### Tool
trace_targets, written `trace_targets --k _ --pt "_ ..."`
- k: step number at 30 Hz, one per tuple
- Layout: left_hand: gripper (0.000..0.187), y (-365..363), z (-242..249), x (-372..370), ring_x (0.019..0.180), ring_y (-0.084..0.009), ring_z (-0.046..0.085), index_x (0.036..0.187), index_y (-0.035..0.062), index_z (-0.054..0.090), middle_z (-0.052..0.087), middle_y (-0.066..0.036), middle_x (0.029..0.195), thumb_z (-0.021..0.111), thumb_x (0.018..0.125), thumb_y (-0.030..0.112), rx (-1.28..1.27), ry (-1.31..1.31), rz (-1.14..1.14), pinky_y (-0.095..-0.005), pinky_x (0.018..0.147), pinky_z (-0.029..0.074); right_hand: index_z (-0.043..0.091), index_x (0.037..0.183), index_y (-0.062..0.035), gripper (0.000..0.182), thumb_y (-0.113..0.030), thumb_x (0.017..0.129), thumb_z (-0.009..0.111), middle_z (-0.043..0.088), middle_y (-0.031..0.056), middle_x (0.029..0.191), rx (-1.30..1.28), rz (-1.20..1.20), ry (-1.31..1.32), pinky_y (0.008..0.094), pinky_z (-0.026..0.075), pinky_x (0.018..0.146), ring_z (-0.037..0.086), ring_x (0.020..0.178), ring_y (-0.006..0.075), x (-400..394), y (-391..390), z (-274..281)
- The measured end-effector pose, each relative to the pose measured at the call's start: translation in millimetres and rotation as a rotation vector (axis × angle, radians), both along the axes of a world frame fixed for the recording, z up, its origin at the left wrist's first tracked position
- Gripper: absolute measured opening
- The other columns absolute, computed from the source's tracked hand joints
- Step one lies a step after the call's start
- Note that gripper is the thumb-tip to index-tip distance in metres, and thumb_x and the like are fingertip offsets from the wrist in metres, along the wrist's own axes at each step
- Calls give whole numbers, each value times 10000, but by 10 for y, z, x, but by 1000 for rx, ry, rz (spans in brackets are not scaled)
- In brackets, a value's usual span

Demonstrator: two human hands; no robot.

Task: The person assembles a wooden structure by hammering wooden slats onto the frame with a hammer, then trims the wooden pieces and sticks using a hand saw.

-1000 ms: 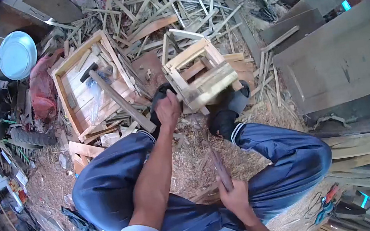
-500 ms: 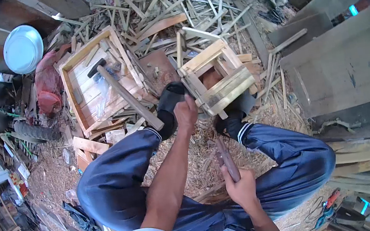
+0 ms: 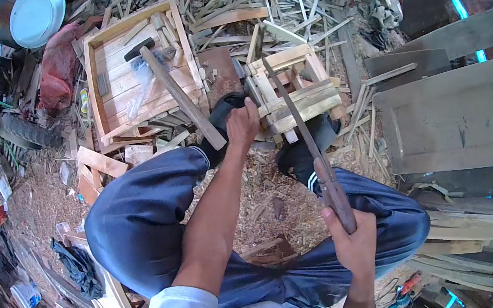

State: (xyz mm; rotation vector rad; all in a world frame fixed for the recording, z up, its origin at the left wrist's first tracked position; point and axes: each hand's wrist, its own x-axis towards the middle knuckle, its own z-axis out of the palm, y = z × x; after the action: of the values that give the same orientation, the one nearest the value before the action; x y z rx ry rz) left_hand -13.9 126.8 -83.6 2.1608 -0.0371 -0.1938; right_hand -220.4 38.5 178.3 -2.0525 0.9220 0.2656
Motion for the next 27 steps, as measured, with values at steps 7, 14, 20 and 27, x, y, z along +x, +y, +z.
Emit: trace_targets --k 7,14,20,27 --pt "624 21 -70 70 695 -447 621 664 -36 656 622 -278 714 300 973 373 89 -7 27 -505 738 487 534 584 4 429 -284 877 657 367 5 456 -9 -38 -94 316 283 433 336 454 72 -232 112 -518" --pt "637 8 39 51 711 -453 617 646 -34 649 621 -264 697 282 971 373 70 9 13 -500 759 482 535 565 7 436 -276 866 675 379 24 437 -22 -23 -14 325 302 429 358 418 90 -390 110 -611" --pt "630 6 112 38 695 -443 621 623 -32 635 613 -259 669 293 964 371 19 46 13 -504 756 483 535 581 17 415 -245 875 665 405 30 454 -87 74 -44 317 302 430 389 437 78 -446 170 -549" --pt "615 -15 -158 47 682 -452 616 660 -33 645 605 -274 684 300 957 381 33 -44 -52 -488 697 503 506 581 19 431 -242 894 646 420 1 483 -174 111 -145 335 323 437 401 473 59 -491 194 -792"
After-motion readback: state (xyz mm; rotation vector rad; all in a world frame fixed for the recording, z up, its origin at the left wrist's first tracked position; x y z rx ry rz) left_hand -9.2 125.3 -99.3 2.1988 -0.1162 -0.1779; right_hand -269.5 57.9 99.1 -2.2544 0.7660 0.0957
